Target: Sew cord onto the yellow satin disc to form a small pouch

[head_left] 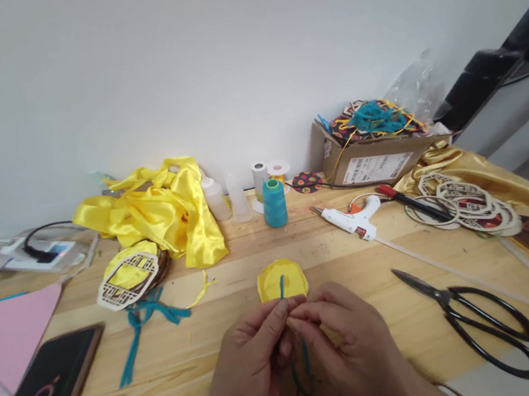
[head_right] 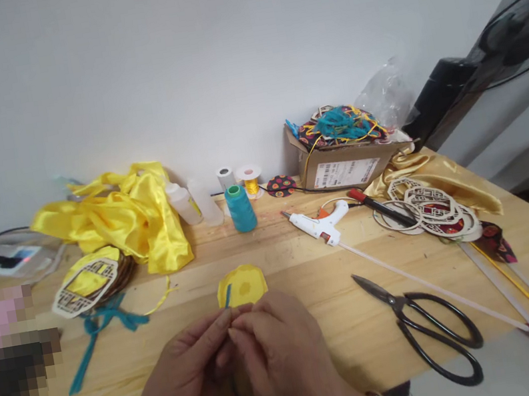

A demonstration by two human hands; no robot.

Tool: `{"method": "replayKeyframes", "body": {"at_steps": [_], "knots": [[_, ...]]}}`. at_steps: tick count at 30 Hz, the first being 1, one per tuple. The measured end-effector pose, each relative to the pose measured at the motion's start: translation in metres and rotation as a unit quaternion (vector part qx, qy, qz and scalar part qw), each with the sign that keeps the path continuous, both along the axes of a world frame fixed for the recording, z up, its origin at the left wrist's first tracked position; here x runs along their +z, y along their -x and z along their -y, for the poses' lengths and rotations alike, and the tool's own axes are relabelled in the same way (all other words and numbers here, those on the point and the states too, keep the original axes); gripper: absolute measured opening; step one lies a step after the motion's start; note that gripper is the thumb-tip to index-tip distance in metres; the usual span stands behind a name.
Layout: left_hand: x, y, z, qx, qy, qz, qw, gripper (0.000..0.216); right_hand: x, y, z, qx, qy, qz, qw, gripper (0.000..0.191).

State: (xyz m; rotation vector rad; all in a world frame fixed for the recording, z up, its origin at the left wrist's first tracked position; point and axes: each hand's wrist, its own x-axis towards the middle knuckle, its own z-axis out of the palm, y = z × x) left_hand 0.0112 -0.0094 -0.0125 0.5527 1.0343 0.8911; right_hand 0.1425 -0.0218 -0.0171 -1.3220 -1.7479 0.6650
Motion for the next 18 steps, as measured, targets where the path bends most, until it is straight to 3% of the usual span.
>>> {"method": "replayKeyframes", "body": {"at_steps": [3,5,10,13,15,18], "knots": [[0.001,0.002,0.001,0.011,-0.015,-0.038,0.999,0.018,0.008,-0.007,-0.007,-0.049,0.006,-0.022,0.999,0.012],[0.001,0.002,0.001,0.007,-0.027,-0.057,0.998,0.019,0.014,-0.012,-0.014,-0.054,0.058,-0.052,0.995,0.012],[0.000,0.001,0.002,-0.046,-0.080,-0.115,0.989,0.021,0.022,-0.017,-0.027,0.025,0.222,-0.137,0.965,0.021],[0.000,0.001,0.003,-0.077,-0.105,-0.148,0.980,0.023,0.022,-0.015,-0.029,0.075,0.264,-0.188,0.943,0.009],[0.003,0.001,0.003,-0.098,-0.112,-0.168,0.975,0.026,0.021,-0.015,-0.029,0.099,0.280,-0.224,0.928,0.013],[0.008,0.000,0.002,-0.117,-0.117,-0.190,0.968,0.030,0.020,-0.014,-0.030,0.085,0.293,-0.272,0.913,0.010]]}}
